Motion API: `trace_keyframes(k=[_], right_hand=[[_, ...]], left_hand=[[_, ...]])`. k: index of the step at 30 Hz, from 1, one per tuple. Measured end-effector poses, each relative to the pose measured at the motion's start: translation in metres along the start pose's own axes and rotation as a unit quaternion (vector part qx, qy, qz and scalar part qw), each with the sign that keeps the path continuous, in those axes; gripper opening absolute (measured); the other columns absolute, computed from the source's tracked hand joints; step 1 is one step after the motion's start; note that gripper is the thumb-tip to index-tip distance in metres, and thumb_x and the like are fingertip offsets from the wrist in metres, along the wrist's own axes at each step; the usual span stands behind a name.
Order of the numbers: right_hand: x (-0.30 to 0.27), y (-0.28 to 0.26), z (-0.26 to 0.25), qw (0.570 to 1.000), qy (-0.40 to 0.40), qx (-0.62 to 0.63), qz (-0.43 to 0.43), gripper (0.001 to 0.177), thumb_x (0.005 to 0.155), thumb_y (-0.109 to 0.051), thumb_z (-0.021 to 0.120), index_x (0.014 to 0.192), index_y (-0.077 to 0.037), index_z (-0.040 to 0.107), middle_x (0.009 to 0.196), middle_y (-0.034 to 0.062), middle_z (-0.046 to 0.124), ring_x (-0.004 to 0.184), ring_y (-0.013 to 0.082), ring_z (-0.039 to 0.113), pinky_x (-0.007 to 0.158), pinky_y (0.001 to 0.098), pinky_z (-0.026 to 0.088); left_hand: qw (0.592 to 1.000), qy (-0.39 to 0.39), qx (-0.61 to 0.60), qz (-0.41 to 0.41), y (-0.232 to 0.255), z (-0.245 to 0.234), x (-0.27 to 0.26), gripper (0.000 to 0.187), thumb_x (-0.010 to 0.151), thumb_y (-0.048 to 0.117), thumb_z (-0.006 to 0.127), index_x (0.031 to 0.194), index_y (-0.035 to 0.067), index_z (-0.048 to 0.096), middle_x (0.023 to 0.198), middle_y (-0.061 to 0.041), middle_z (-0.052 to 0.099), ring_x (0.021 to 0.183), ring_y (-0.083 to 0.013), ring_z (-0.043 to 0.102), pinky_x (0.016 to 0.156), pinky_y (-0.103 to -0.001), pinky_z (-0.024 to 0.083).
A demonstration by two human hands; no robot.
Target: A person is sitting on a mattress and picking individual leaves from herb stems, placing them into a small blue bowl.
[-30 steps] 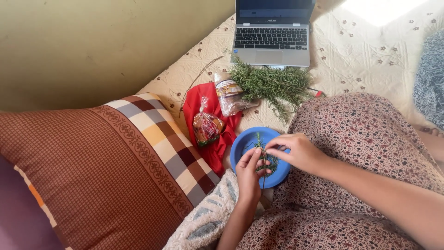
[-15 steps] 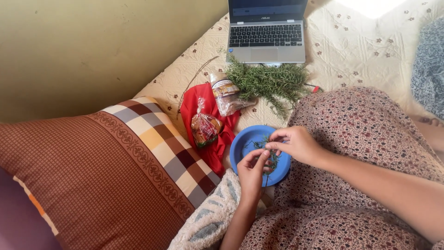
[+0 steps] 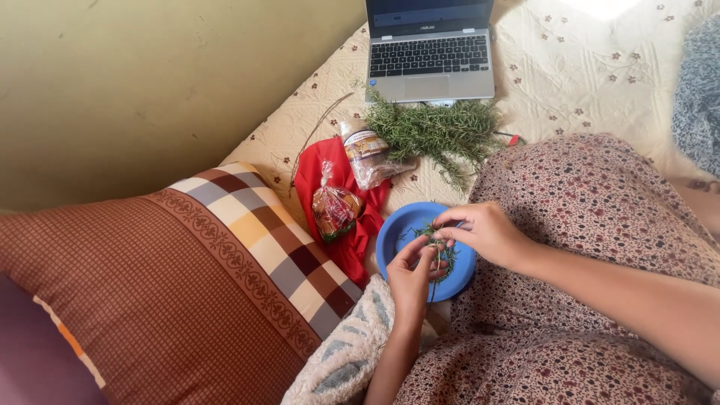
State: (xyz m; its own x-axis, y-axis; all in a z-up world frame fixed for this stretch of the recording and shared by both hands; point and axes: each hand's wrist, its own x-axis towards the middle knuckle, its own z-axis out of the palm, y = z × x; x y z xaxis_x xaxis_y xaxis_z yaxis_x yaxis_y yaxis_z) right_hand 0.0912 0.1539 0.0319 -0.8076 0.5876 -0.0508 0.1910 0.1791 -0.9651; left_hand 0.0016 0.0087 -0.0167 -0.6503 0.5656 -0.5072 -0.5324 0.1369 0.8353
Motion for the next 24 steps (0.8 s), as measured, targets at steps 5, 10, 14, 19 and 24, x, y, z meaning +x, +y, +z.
trace_keyframes(k=[5, 10, 14, 19, 24], right_hand=[[0.003, -0.004, 0.0, 0.999, -0.023, 0.012, 0.039, 0.021, 0.084, 0.005, 0.073, 0.104, 0.002, 0.078, 0.083, 0.019, 0.077, 0.065, 0.0196, 0.078, 0.069, 0.0314, 0.066], [0.004, -0.011, 0.0, 0.998, -0.015, 0.013, 0.054, 0.021, 0.083, 0.007, 0.074, 0.103, 0.005, 0.077, 0.085, 0.0198, 0.079, 0.068, 0.0193, 0.077, 0.067, 0.0306, 0.067], [0.004, -0.013, -0.002, 0.997, -0.017, 0.028, 0.072, 0.017, 0.084, 0.004, 0.073, 0.101, 0.005, 0.077, 0.084, 0.02, 0.079, 0.069, 0.0198, 0.077, 0.067, 0.0315, 0.066], [0.006, -0.008, -0.001, 0.996, -0.025, 0.02, 0.079, 0.019, 0.083, 0.004, 0.075, 0.102, 0.004, 0.077, 0.086, 0.0205, 0.079, 0.069, 0.0192, 0.076, 0.068, 0.0313, 0.066], [0.005, -0.002, 0.002, 0.994, -0.043, 0.06, 0.084, 0.026, 0.08, 0.006, 0.077, 0.105, 0.005, 0.076, 0.089, 0.0212, 0.079, 0.071, 0.0194, 0.077, 0.071, 0.0321, 0.068]], left_hand=[[0.995, 0.003, 0.075, 0.068, 0.016, 0.003, -0.01, 0.034, 0.103, 0.027, 0.063, 0.115, 0.0, 0.078, 0.102, -0.019, 0.078, 0.084, -0.0242, 0.076, 0.071, -0.036, 0.066], [0.985, 0.018, 0.143, 0.097, 0.021, 0.001, -0.012, 0.027, 0.097, 0.033, 0.072, 0.106, 0.01, 0.082, 0.09, -0.013, 0.079, 0.081, -0.0197, 0.075, 0.073, -0.034, 0.066], [0.989, 0.011, 0.109, 0.102, 0.013, -0.001, -0.008, 0.024, 0.09, 0.024, 0.081, 0.107, 0.006, 0.08, 0.098, -0.013, 0.079, 0.081, -0.0194, 0.074, 0.074, -0.033, 0.065], [0.99, -0.007, 0.103, 0.099, -0.001, -0.002, -0.001, 0.017, 0.092, 0.017, 0.079, 0.102, 0.003, 0.081, 0.087, -0.013, 0.079, 0.072, -0.0153, 0.071, 0.067, -0.029, 0.064], [0.992, 0.001, 0.08, 0.1, -0.005, -0.004, 0.001, 0.017, 0.096, 0.014, 0.074, 0.102, -0.001, 0.078, 0.084, -0.013, 0.076, 0.071, -0.0156, 0.07, 0.065, -0.028, 0.063]])
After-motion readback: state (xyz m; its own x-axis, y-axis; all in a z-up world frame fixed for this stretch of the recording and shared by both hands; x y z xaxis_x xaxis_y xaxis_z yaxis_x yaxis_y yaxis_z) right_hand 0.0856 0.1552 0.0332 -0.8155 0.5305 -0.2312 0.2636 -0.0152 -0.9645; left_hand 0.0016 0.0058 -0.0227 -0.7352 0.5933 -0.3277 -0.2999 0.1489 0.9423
